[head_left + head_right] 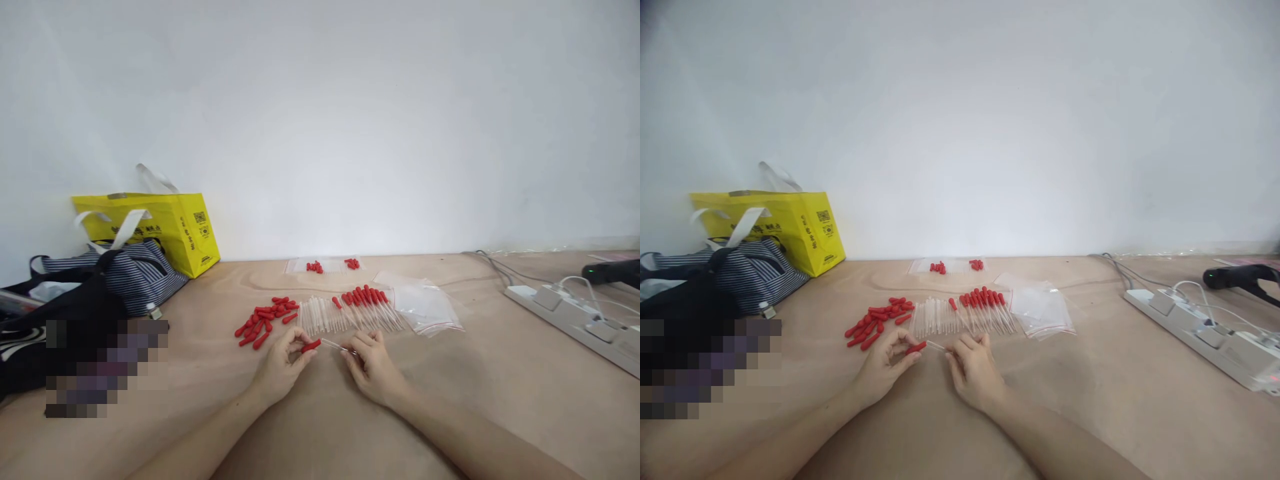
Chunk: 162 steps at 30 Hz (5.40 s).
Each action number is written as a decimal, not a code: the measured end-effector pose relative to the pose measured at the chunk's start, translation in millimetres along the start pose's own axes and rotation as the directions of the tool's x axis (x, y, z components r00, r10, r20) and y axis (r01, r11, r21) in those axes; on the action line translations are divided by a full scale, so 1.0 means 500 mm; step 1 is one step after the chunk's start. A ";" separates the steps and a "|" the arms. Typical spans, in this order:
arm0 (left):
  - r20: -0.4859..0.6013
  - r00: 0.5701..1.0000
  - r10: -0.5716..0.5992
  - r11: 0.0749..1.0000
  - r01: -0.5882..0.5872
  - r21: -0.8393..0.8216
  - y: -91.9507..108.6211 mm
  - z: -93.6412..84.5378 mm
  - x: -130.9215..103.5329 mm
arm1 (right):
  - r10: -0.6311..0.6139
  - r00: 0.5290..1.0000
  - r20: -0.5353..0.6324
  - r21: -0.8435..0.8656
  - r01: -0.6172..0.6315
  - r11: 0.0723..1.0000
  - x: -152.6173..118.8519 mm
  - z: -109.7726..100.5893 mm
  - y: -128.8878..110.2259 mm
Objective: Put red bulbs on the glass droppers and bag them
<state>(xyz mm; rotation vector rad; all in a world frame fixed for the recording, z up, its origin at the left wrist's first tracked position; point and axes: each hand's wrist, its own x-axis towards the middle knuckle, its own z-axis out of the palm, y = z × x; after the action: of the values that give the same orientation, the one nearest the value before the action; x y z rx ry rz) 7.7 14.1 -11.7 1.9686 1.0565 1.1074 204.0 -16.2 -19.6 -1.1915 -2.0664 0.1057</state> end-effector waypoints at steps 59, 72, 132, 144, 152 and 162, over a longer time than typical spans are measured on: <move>-0.203 0.969 0.143 0.636 0.068 0.769 -0.030 -0.056 0.035 | 0.467 0.849 -0.247 -0.304 -0.526 0.794 0.111 0.008 0.076; -0.159 0.985 0.066 0.567 0.094 0.818 -0.033 -0.061 0.041 | 0.531 0.811 -0.247 -0.360 -0.585 0.726 0.115 0.017 0.093; -0.155 0.972 0.176 0.552 0.033 0.833 -0.028 -0.062 0.047 | 0.496 0.863 -0.094 -0.440 -0.483 0.757 0.180 0.033 0.049; 0.061 0.961 0.268 0.660 -0.230 0.715 0.027 -0.011 0.005 | -0.021 1.000 0.012 0.009 0.021 1.000 -0.010 -0.017 0.035; 0.068 0.962 0.266 0.718 -0.245 0.652 0.038 0.002 -0.004 | -0.054 0.995 0.089 0.059 0.049 0.997 0.000 0.006 0.015; -0.043 0.979 0.200 0.786 -0.134 0.603 0.036 0.007 -0.007 | -0.088 0.995 0.051 0.108 0.082 0.991 -0.001 0.011 -0.010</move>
<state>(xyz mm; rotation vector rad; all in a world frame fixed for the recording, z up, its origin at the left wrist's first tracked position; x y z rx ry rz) 15.4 1.9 0.0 2.5652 1.4450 1.0580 196.9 -17.8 -21.5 -1.0458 -2.1295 0.2074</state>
